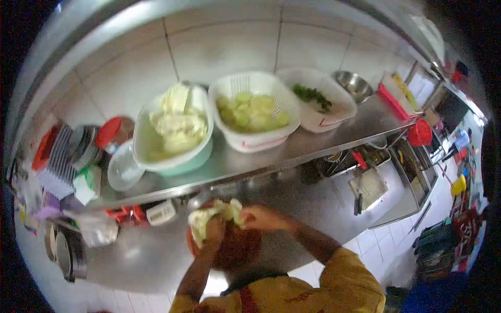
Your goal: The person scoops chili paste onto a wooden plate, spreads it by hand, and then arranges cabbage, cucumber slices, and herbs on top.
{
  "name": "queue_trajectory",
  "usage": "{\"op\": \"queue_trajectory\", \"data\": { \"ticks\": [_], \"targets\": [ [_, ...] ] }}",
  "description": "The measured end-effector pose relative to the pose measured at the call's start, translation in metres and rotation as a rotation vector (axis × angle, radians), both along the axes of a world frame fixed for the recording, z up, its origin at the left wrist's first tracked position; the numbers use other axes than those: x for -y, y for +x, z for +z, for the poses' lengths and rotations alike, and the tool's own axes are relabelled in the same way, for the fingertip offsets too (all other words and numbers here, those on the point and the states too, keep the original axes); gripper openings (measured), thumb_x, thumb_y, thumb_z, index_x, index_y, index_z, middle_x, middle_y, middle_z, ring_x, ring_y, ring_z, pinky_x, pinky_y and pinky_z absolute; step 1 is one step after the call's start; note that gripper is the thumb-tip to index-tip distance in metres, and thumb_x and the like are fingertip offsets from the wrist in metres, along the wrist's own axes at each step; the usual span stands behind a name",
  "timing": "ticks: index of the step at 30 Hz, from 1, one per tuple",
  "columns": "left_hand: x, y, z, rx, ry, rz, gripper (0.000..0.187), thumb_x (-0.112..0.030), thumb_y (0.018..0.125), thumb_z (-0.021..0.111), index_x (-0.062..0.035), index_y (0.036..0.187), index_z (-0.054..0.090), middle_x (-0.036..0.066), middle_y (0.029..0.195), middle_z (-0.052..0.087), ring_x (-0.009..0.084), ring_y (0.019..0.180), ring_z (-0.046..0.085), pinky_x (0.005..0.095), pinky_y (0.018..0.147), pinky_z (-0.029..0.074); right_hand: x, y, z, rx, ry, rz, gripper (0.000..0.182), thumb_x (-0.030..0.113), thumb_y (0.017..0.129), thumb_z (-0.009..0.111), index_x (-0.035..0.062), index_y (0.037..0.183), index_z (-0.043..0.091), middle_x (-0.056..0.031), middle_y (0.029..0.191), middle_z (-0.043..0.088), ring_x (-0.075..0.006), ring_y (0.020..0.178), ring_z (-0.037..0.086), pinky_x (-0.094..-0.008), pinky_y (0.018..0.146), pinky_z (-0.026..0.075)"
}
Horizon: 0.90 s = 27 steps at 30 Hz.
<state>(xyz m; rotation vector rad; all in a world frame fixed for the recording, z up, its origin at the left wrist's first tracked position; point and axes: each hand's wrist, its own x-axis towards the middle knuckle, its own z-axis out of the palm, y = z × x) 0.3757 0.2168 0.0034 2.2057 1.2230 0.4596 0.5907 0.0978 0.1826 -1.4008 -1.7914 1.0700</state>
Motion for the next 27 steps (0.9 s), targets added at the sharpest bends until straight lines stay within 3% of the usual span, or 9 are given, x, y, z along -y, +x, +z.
{"op": "queue_trajectory", "data": {
  "ticks": [3, 4, 7, 9, 12, 16, 19, 23, 27],
  "targets": [
    [0.053, -0.031, 0.086, 0.252, -0.013, -0.091, 0.02, -0.02, 0.089, 0.061, -0.0041, 0.1, 0.067, 0.018, 0.096, 0.068, 0.033, 0.09, 0.065, 0.0407, 0.082, 0.05, 0.042, 0.067, 0.204, -0.129, 0.016, 0.305, 0.034, 0.022, 0.086, 0.07, 0.0027, 0.113, 0.064, -0.0121, 0.103, 0.067, -0.0171, 0.083, 0.062, -0.0332, 0.076, 0.051],
    [0.06, -0.04, 0.088, 0.367, -0.064, -0.108, 0.02, -0.019, 0.088, 0.063, -0.0035, 0.099, 0.068, 0.019, 0.097, 0.068, 0.0309, 0.091, 0.066, 0.0387, 0.083, 0.051, 0.056, 0.085, 0.245, 0.109, 0.16, 0.044, 0.035, 0.034, 0.088, 0.064, 0.0052, 0.109, 0.065, -0.0085, 0.098, 0.068, -0.017, 0.084, 0.064, -0.0335, 0.075, 0.052],
    [0.095, -0.058, 0.15, 0.24, -0.287, -0.026, 0.018, -0.019, 0.086, 0.067, -0.0051, 0.097, 0.07, 0.02, 0.111, 0.065, 0.0299, 0.111, 0.059, 0.0392, 0.094, 0.044, 0.026, 0.175, 0.308, 0.123, 0.527, -0.276, 0.054, 0.053, 0.087, 0.061, 0.0011, 0.101, 0.064, -0.0097, 0.082, 0.066, -0.0165, 0.08, 0.063, -0.0274, 0.068, 0.05],
    [0.098, -0.071, 0.133, 0.192, -0.016, -0.063, 0.017, -0.017, 0.084, 0.068, -0.0055, 0.096, 0.071, 0.023, 0.123, 0.058, 0.0317, 0.127, 0.044, 0.0411, 0.102, 0.036, -0.017, 0.216, 0.311, 0.367, 0.636, -0.448, 0.054, 0.053, 0.086, 0.062, 0.0035, 0.106, 0.064, -0.0061, 0.082, 0.067, -0.0157, 0.082, 0.062, -0.0274, 0.072, 0.05],
    [0.112, -0.098, 0.104, 0.405, -0.176, 0.058, 0.015, -0.013, 0.082, 0.07, -0.0051, 0.095, 0.072, 0.026, 0.133, 0.05, 0.0357, 0.139, 0.024, 0.0431, 0.11, 0.023, -0.006, 0.216, 0.302, 0.738, 0.086, -0.362, 0.043, 0.044, 0.086, 0.064, 0.0066, 0.106, 0.066, -0.0083, 0.088, 0.068, -0.0218, 0.088, 0.065, -0.033, 0.078, 0.051],
    [0.124, -0.106, 0.124, 0.558, -0.515, 0.164, 0.012, -0.008, 0.086, 0.066, -0.0007, 0.095, 0.07, 0.023, 0.145, 0.033, 0.0275, 0.129, 0.042, 0.0375, 0.101, 0.038, 0.014, 0.221, 0.235, 1.159, 0.334, -0.439, 0.03, 0.034, 0.083, 0.065, 0.01, 0.102, 0.069, -0.0127, 0.093, 0.068, -0.0293, 0.091, 0.065, -0.0402, 0.082, 0.05],
    [0.136, -0.099, 0.148, 0.465, -0.448, 0.147, 0.013, -0.007, 0.09, 0.061, 0.0028, 0.097, 0.067, 0.019, 0.132, 0.047, 0.0205, 0.108, 0.059, 0.0326, 0.089, 0.047, 0.047, 0.202, 0.217, 1.138, 0.471, -0.579, 0.024, 0.029, 0.08, 0.065, 0.0111, 0.095, 0.069, -0.0117, 0.089, 0.067, -0.0306, 0.088, 0.064, -0.0435, 0.081, 0.049],
    [0.14, -0.055, 0.189, 0.404, -0.043, -0.078, 0.014, -0.01, 0.092, 0.06, 0.0034, 0.096, 0.064, 0.014, 0.103, 0.066, 0.0204, 0.103, 0.061, 0.0325, 0.089, 0.047, 0.123, 0.168, 0.206, 1.255, 0.542, -0.528, 0.016, 0.021, 0.078, 0.059, 0.0115, 0.089, 0.066, -0.0092, 0.083, 0.063, -0.0296, 0.085, 0.063, -0.0447, 0.078, 0.049],
    [0.146, -0.008, 0.195, 0.462, -0.157, -0.225, 0.018, -0.016, 0.093, 0.06, 0.0019, 0.096, 0.063, 0.011, 0.095, 0.068, 0.0176, 0.092, 0.062, 0.0314, 0.086, 0.047, 0.213, 0.107, 0.185, 1.25, 0.484, -0.485, 0.022, 0.02, 0.073, 0.062, 0.013, 0.093, 0.068, -0.0058, 0.095, 0.065, -0.0261, 0.096, 0.061, -0.0437, 0.085, 0.048]
  ]
}}
